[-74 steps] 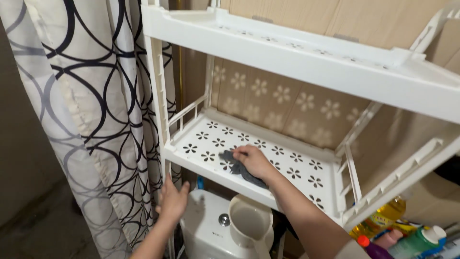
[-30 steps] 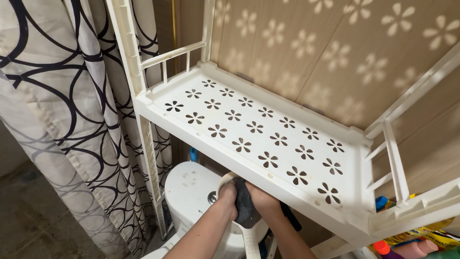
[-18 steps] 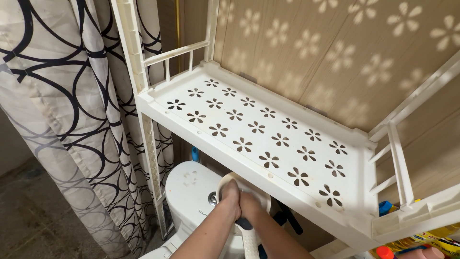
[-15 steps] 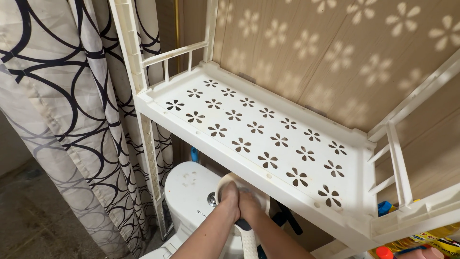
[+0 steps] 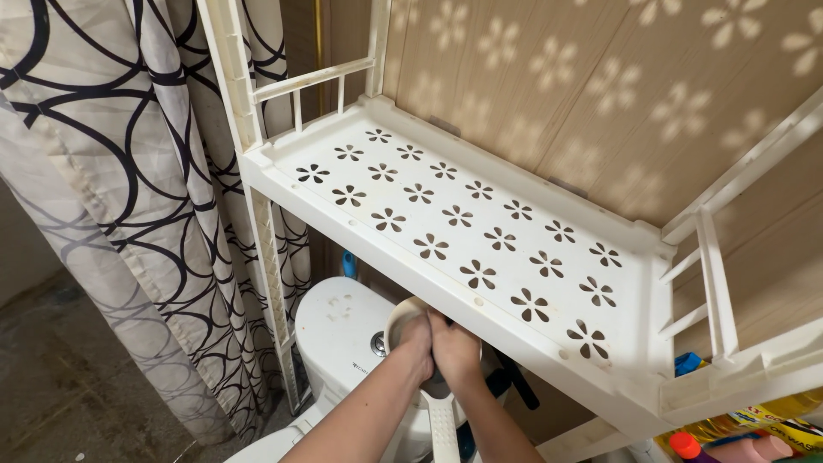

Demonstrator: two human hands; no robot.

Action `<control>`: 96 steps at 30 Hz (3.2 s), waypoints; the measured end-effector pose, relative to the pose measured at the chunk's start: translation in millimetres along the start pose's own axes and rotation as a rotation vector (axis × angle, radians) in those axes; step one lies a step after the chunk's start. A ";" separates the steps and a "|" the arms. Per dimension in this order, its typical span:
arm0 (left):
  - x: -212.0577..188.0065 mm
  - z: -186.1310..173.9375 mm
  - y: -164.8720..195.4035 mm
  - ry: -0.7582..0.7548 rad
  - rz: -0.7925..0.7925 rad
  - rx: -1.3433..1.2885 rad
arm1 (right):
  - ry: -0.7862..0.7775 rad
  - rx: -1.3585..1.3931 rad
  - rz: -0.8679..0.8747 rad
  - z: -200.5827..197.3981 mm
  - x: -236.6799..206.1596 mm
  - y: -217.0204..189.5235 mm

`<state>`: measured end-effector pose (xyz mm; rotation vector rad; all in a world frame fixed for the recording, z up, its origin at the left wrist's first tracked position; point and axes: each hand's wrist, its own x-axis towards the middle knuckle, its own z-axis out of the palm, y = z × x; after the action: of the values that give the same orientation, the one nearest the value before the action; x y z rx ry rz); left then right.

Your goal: The person wipes the surfaces of a white plastic bathroom shelf with a grey cloth. They repeatedly dip the cloth into a white bucket of water, wring it out, and wipe the top and lower shelves of the unit.

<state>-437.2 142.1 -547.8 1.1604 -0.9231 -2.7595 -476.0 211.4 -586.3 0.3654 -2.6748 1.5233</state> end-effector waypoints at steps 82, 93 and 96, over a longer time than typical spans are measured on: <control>-17.0 -10.6 22.7 -0.211 0.415 0.285 | -0.644 1.113 0.473 -43.7 16.2 14.7; -1.6 -4.4 27.0 -0.355 0.407 0.469 | -0.716 0.660 0.557 -39.6 11.6 -0.5; 1.7 -2.7 23.3 -0.351 0.496 0.482 | -0.683 0.592 0.583 -27.8 17.9 18.2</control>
<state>-441.6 121.0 -538.2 0.3646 -1.7050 -2.4190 -499.7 240.8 -584.5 0.1224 -2.8730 2.8309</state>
